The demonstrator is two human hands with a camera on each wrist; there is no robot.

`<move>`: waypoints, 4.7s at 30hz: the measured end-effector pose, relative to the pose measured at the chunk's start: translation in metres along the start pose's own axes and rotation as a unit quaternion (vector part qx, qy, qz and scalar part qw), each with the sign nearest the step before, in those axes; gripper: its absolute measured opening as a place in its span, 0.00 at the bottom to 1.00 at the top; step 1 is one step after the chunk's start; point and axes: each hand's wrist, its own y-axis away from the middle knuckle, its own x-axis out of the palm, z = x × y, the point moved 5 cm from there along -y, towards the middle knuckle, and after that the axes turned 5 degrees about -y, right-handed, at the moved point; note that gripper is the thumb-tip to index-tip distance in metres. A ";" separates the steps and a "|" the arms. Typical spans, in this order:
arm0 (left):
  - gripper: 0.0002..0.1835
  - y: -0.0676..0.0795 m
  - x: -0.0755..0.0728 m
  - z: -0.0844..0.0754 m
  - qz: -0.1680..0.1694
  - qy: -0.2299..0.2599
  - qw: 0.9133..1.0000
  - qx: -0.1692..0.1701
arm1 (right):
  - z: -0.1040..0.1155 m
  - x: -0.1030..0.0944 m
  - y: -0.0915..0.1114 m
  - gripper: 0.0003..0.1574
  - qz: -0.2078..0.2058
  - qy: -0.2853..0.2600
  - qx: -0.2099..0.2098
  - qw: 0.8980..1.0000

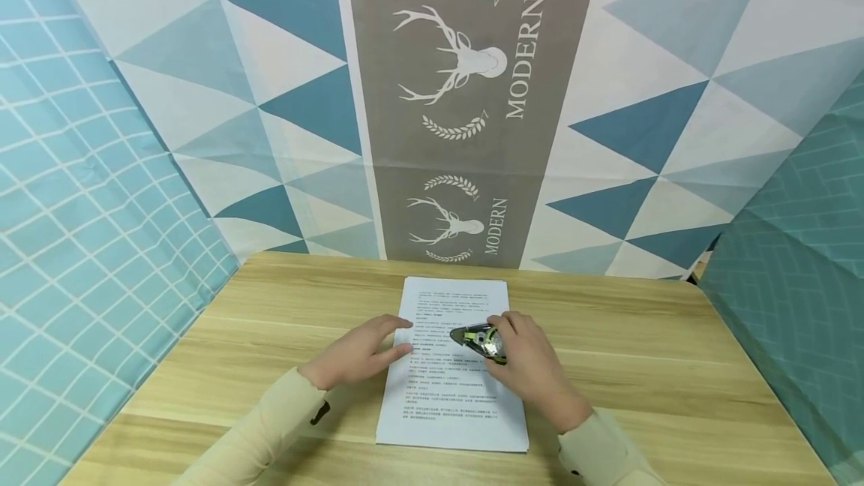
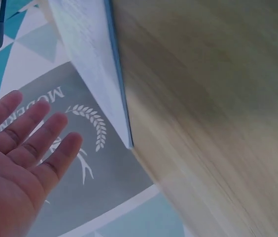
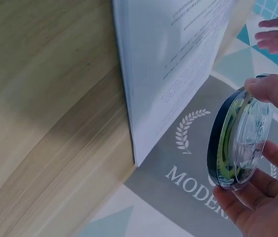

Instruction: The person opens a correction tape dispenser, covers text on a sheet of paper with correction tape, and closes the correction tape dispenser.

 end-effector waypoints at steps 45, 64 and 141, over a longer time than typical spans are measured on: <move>0.17 -0.009 0.002 -0.029 -0.011 0.110 0.993 0.034 | 0.046 0.004 -0.004 0.39 -0.045 0.026 -0.112 0.992; 0.13 -0.007 0.004 -0.031 0.002 0.187 0.982 0.013 | 0.043 0.003 -0.001 0.37 -0.061 0.030 -0.120 0.990; 0.12 0.000 -0.010 -0.037 -0.038 0.190 0.980 0.052 | 0.019 0.001 -0.002 0.21 0.053 -0.423 0.123 0.896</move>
